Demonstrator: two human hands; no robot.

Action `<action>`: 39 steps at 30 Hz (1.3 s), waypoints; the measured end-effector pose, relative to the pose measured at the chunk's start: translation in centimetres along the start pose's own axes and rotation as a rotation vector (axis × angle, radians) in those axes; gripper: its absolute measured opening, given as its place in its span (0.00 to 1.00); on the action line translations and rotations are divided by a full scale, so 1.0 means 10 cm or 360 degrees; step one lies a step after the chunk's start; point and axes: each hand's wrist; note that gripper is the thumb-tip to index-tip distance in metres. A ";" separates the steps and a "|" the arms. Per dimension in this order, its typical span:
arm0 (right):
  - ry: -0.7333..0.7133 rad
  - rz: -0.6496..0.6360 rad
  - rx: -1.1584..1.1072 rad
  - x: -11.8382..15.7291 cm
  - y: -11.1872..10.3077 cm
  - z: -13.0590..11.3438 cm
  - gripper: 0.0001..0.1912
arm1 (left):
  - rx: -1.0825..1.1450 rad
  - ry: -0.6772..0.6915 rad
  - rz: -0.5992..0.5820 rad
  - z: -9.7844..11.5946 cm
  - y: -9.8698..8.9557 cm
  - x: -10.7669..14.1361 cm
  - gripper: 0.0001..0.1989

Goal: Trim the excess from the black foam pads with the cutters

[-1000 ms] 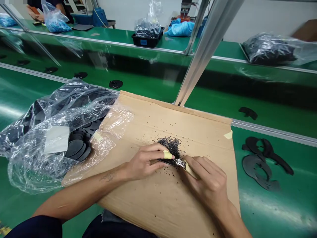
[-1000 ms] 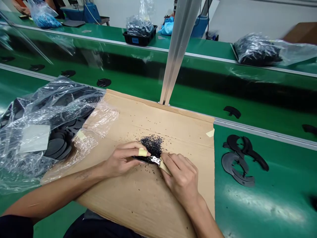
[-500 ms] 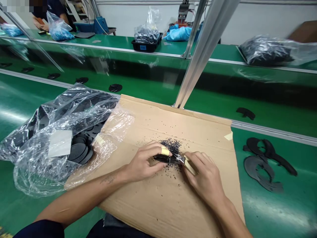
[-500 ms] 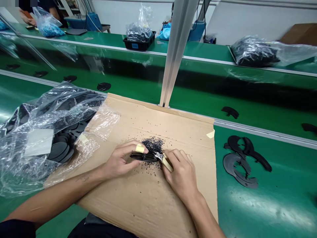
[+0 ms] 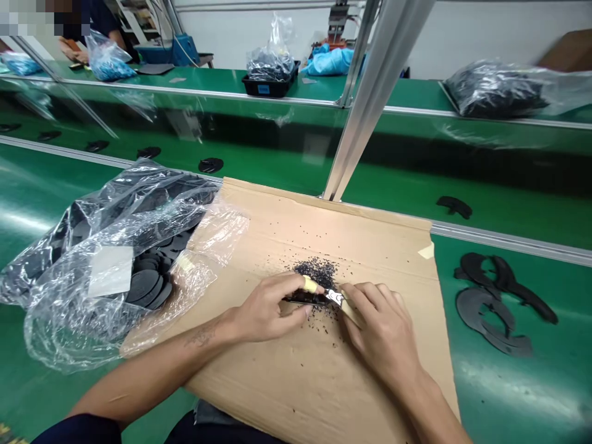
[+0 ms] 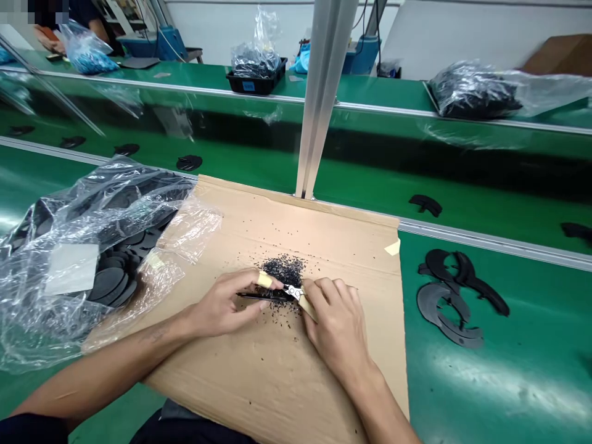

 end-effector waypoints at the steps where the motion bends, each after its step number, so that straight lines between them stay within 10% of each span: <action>1: 0.0041 0.0013 -0.0068 0.00 0.00 0.00 0.09 | -0.0042 0.0005 0.0035 -0.02 0.01 0.00 0.11; 18: 0.0398 -0.0049 -0.1333 -0.06 -0.01 -0.18 0.07 | -0.0242 0.0265 0.0003 -0.04 0.09 0.03 0.05; 26: 0.0212 0.0015 -0.1396 -0.04 -0.03 -0.23 0.08 | 0.0527 -0.0196 -0.0251 0.09 0.02 0.03 0.33; 32: 0.0123 -0.0102 -0.1447 -0.04 -0.03 -0.23 0.08 | 0.0996 -0.0690 -0.0462 -0.04 0.01 0.03 0.16; 39: 0.0157 -0.0158 -0.1434 -0.08 -0.09 -0.28 0.06 | 0.0728 -0.0475 -0.0344 -0.01 0.02 0.05 0.07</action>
Point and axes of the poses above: each hand's wrist, its own x-axis away from the middle knuckle, its own y-axis out of the palm, z = x × y, and after that the axes turned 2 degrees about -x, right-handed
